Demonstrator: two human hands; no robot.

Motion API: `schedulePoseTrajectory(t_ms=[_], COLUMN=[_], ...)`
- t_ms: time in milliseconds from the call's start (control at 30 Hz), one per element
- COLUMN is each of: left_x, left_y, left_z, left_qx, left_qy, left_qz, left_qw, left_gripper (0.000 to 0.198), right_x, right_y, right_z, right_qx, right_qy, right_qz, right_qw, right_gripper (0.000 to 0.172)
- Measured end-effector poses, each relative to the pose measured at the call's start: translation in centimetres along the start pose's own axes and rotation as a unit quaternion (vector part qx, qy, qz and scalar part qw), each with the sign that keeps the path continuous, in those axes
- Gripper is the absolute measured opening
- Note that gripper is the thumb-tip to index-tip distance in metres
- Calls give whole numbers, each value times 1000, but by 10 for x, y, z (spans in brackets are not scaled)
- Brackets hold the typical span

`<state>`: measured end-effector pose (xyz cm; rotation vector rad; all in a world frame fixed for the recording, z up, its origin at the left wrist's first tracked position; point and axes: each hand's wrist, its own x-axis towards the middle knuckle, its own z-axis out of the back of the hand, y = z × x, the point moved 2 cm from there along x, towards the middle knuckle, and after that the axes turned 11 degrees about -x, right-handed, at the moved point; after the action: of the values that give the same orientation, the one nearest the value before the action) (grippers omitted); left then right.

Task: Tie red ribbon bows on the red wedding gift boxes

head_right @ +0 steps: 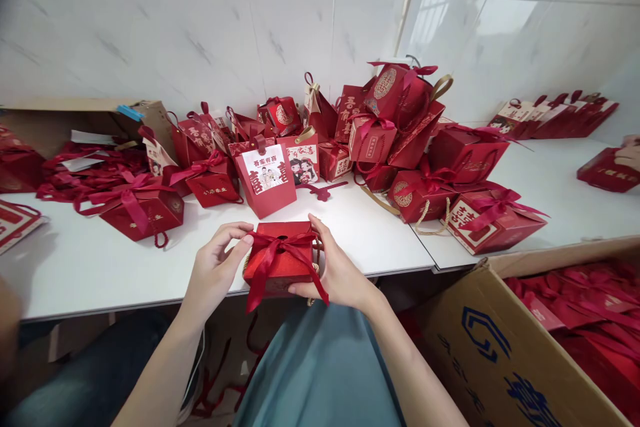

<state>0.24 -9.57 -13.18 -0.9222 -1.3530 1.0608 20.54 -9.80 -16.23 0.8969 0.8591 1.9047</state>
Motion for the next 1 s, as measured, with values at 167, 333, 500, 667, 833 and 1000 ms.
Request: schedulePoseTrajectory(t_ms=[167, 333, 500, 667, 833, 1000], left_x=[-4, -3, 2, 3, 3, 2], left_y=[-7, -3, -1, -10, -9, -6], left_z=[-2, -2, 6, 5, 0, -2], left_qx=[3, -14, -26, 13, 28, 12], left_qy=[34, 44, -7, 23, 39, 29], left_qz=[12, 77, 73, 39, 54, 35], left_qw=[999, 996, 997, 999, 997, 999], left_gripper=[23, 23, 22, 22, 20, 20], right_x=[-7, -9, -9, -9, -10, -10], right_y=[4, 7, 5, 5, 6, 4], right_z=[0, 0, -1, 0, -1, -2], right_qx=[3, -5, -11, -17, -2, 26], right_qy=[-10, -48, -44, -60, -65, -31], right_qz=[-12, 12, 0, 12, 19, -2], right_qw=[1000, 999, 999, 998, 998, 999], right_gripper=[107, 104, 103, 101, 97, 100])
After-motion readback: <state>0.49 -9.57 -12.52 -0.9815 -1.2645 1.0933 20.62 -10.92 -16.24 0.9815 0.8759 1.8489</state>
